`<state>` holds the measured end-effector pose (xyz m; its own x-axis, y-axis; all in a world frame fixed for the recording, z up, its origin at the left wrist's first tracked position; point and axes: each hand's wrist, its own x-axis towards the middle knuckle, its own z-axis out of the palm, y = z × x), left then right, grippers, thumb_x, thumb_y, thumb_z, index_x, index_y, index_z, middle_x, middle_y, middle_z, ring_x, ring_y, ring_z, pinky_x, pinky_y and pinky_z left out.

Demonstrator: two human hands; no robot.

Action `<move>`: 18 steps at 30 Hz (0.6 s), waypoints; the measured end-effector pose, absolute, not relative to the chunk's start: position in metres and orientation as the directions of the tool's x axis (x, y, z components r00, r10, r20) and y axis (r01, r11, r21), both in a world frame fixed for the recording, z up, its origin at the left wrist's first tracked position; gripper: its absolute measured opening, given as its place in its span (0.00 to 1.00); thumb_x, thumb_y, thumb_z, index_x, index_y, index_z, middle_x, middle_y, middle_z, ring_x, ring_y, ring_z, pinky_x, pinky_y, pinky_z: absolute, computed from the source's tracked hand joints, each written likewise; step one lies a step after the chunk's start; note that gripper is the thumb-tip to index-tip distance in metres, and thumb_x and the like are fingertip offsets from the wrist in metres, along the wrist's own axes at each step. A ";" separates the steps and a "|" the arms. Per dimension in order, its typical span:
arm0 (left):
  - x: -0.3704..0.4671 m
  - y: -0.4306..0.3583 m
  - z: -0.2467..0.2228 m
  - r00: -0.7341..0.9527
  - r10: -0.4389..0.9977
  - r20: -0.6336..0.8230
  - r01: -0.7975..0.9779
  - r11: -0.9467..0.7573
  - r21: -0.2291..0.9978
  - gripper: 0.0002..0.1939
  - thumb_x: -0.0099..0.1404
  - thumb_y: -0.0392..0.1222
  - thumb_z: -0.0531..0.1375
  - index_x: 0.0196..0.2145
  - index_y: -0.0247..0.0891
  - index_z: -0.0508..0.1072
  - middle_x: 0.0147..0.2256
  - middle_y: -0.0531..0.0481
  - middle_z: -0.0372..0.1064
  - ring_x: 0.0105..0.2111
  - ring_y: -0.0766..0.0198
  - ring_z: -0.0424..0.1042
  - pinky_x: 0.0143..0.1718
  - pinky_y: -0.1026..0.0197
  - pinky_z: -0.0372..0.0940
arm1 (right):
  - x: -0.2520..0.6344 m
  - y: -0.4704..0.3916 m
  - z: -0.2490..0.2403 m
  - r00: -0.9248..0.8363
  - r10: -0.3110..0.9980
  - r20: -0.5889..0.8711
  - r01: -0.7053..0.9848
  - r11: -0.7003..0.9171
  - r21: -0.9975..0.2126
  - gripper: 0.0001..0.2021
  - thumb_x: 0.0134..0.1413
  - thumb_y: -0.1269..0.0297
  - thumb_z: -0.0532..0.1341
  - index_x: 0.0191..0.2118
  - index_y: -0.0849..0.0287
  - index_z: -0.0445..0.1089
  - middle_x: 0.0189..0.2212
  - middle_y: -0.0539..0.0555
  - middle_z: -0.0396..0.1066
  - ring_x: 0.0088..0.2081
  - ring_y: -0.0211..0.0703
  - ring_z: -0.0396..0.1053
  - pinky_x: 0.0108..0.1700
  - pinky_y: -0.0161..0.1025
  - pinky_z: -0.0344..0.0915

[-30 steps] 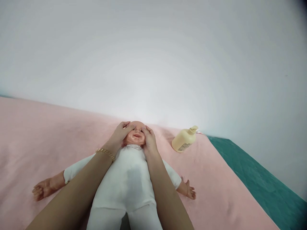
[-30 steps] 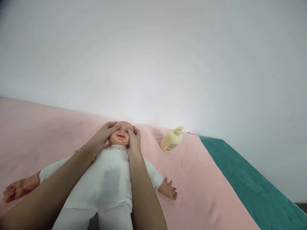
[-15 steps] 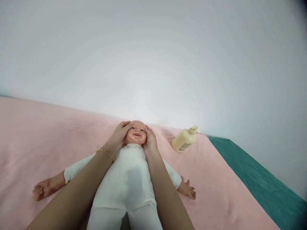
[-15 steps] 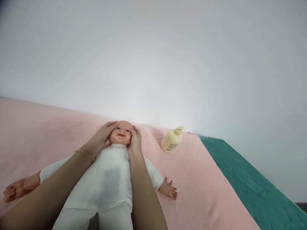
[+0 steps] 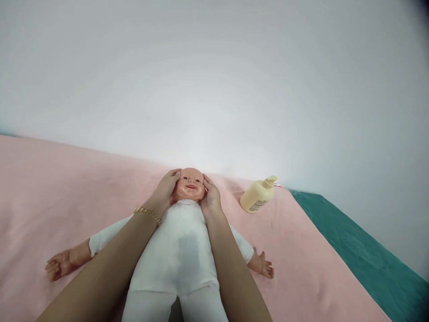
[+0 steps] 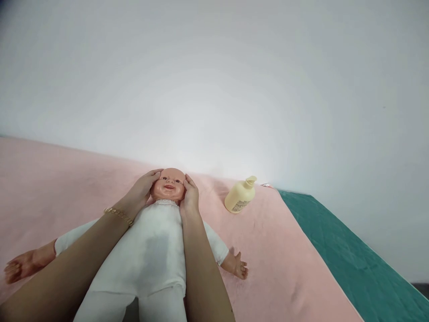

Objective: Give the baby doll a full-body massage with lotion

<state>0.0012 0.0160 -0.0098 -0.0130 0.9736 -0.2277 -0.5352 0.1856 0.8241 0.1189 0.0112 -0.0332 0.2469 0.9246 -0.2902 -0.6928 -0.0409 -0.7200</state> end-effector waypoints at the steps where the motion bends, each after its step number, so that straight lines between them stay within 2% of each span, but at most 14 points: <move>1: 0.001 0.016 -0.010 -0.015 0.974 -0.228 -0.536 0.185 0.824 0.06 0.61 0.34 0.58 0.37 0.35 0.71 0.33 0.45 0.72 0.31 0.62 0.73 0.31 0.61 0.69 | 0.119 0.012 -0.034 0.243 0.928 -0.284 -0.694 -0.038 -0.719 0.17 0.47 0.73 0.60 0.45 0.57 0.70 0.37 0.54 0.78 0.39 0.47 0.76 0.46 0.48 0.73; 4: 0.001 0.012 -0.009 0.007 0.978 -0.209 -0.552 0.178 0.815 0.05 0.62 0.37 0.59 0.36 0.35 0.71 0.34 0.45 0.72 0.32 0.61 0.73 0.33 0.60 0.70 | 0.119 0.012 -0.037 0.237 0.930 -0.280 -0.697 -0.037 -0.716 0.15 0.47 0.70 0.62 0.44 0.56 0.71 0.38 0.53 0.77 0.40 0.47 0.76 0.46 0.48 0.73; 8: 0.000 0.007 -0.008 0.035 0.985 -0.166 -0.520 0.160 0.839 0.14 0.59 0.45 0.65 0.38 0.34 0.70 0.38 0.42 0.73 0.36 0.57 0.75 0.37 0.57 0.71 | 0.118 0.010 -0.038 0.239 0.949 -0.208 -0.649 -0.003 -0.761 0.17 0.47 0.64 0.66 0.45 0.56 0.70 0.38 0.53 0.77 0.40 0.46 0.75 0.46 0.45 0.72; 14: 0.000 0.011 -0.012 0.001 0.991 -0.135 -0.427 0.123 0.896 0.15 0.60 0.44 0.66 0.42 0.35 0.69 0.42 0.40 0.72 0.40 0.58 0.74 0.43 0.56 0.70 | 0.115 0.005 -0.032 0.282 0.945 -0.164 -0.544 0.017 -0.839 0.18 0.44 0.64 0.69 0.44 0.57 0.69 0.36 0.51 0.76 0.37 0.43 0.74 0.42 0.40 0.73; 18: -0.003 0.015 -0.016 0.009 0.992 -0.126 -0.392 0.119 0.912 0.22 0.52 0.44 0.71 0.42 0.34 0.70 0.41 0.40 0.73 0.41 0.55 0.75 0.43 0.55 0.69 | 0.115 0.004 -0.032 0.282 0.948 -0.148 -0.545 0.032 -0.838 0.19 0.43 0.65 0.69 0.43 0.57 0.68 0.38 0.52 0.75 0.39 0.44 0.75 0.42 0.40 0.73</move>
<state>-0.0030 0.0146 -0.0160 0.0094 0.9920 -0.1259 -0.3917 0.1195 0.9123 0.1151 0.0039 -0.0324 0.2823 0.9479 -0.1475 -0.5451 0.0320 -0.8378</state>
